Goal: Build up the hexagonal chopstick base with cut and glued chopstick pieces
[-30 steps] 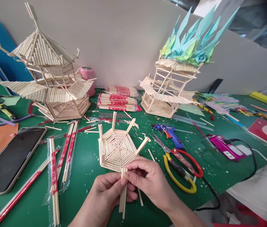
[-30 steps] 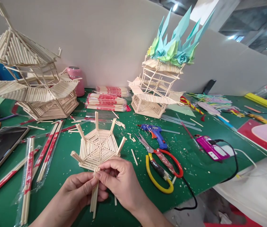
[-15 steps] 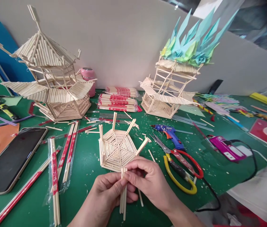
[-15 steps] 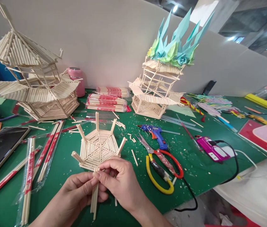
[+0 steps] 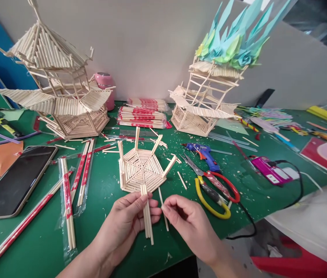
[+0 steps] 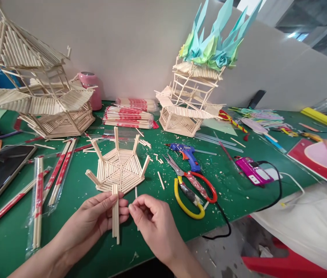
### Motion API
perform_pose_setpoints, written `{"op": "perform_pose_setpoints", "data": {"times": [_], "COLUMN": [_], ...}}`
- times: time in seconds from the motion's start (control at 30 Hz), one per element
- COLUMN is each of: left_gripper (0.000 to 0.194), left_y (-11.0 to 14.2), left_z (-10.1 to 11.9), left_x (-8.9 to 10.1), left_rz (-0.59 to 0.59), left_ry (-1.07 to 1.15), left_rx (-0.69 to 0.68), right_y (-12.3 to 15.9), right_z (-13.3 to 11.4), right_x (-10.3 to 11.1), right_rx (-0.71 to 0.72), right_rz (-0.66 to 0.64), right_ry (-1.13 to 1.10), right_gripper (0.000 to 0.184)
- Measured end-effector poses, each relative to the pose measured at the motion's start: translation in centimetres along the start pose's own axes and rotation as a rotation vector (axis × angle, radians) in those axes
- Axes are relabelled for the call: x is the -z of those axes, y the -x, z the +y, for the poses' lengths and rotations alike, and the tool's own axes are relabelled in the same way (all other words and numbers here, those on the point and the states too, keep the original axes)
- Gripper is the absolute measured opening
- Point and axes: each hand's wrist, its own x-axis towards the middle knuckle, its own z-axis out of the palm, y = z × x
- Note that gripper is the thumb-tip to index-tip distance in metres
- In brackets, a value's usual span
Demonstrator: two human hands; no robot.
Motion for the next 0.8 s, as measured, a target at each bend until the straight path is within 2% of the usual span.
{"op": "perform_pose_setpoints", "data": {"times": [0.17, 0.37, 0.67, 0.8], "left_gripper": [0.007, 0.01, 0.006, 0.016], "left_y": [0.5, 1.0, 1.6, 1.7], "left_z": [-0.1, -0.5, -1.5, -1.9], "left_x": [-1.0, -2.1, -3.0, -2.9], "left_rz": [0.088, 0.117, 0.184, 0.16], "left_ry": [0.003, 0.066, 0.159, 0.172], "left_rx": [-0.045, -0.116, -0.189, -0.189], "right_y": [1.4, 2.0, 1.7, 1.8], "right_z": [-0.2, -0.2, 0.3, 0.2], "right_x": [-0.5, -1.7, -2.5, -2.3], "right_rx": [0.013, 0.026, 0.088, 0.094], "right_rz": [0.064, -0.062, -0.001, -0.034], "right_ry": [0.079, 0.046, 0.094, 0.028], "right_gripper": [0.028, 0.024, 0.035, 0.034]}}
